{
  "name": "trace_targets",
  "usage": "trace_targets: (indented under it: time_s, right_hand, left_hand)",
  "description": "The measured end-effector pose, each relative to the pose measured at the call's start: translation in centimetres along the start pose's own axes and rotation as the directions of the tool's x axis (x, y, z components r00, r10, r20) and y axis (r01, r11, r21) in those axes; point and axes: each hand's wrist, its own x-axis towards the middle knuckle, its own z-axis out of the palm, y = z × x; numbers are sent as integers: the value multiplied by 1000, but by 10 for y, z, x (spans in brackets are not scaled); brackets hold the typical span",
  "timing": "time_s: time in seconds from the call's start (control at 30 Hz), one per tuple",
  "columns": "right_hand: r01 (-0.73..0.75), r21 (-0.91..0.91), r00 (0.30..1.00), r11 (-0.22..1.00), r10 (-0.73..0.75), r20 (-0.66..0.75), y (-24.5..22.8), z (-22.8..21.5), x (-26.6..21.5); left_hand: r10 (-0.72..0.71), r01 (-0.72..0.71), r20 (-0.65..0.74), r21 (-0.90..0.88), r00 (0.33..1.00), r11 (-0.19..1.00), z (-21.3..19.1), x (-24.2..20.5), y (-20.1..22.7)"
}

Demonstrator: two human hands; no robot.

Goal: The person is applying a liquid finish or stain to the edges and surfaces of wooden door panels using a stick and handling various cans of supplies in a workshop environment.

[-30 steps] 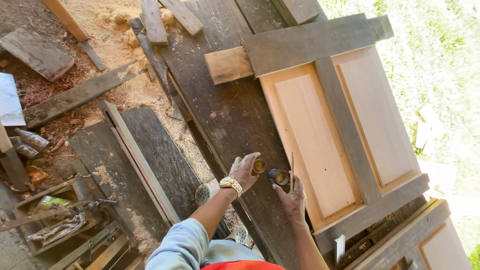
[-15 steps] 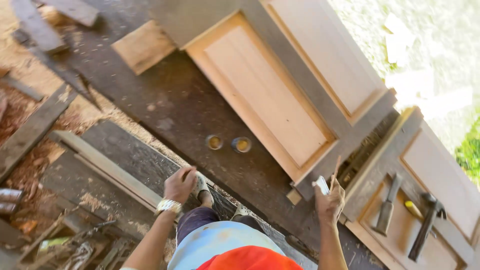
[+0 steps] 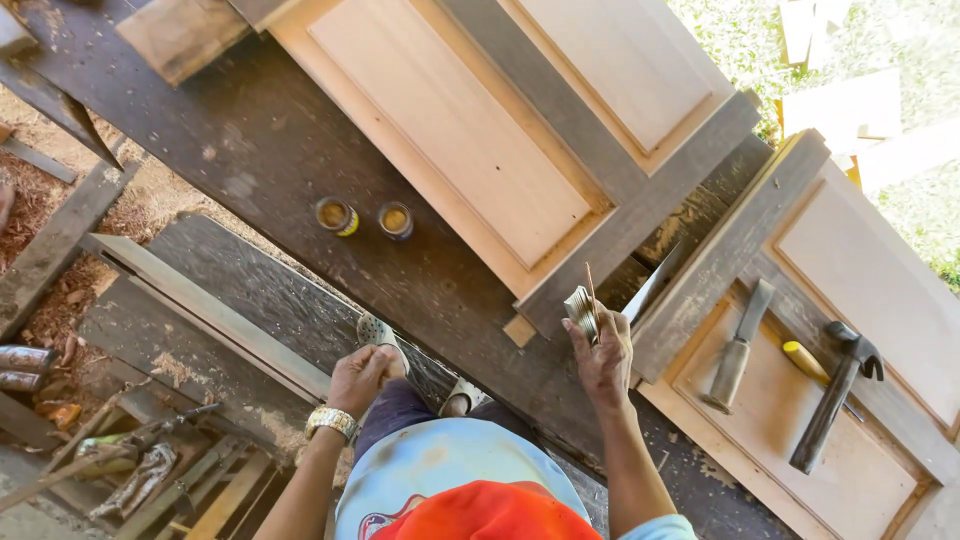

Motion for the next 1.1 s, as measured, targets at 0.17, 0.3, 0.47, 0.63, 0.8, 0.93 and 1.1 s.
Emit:
trace_targets:
  time_s: [0.17,0.3,0.47,0.63,0.8,0.93,1.1]
  right_hand:
    - [29,61,999,998,-27,-39,25,-50,-20]
    - [128,-102,992,987,-128,8,43,-91,-23]
    - [-11,-362,991,932,59,121,130,-82,-37]
    - [-86,-480,973,873,177,147,132,-73,-43]
    - [-68,-419,991,906,111,77,114,-63,-42]
    - [-245,-264,963,933,265,44,73,-42,-22]
    - [-680,-1,720,733,668,186,-10,-19,17]
  left_hand:
    - [-30,33,77,-39,997,999,59,-36,-28]
    - [4,0,124,-34,992,999,80,-54,-30]
    - [0,4,98,-34,995,999,73,-61,-27]
    - [-14,16,41,-41,999,999,60,-57,-22]
    - [-69,71,63,-32,996,997,51,-43,-18]
    - [-51,62,101,-107,994,992,50,-28,0]
    - [215,-190,-246,124,945,974,37,0,36]
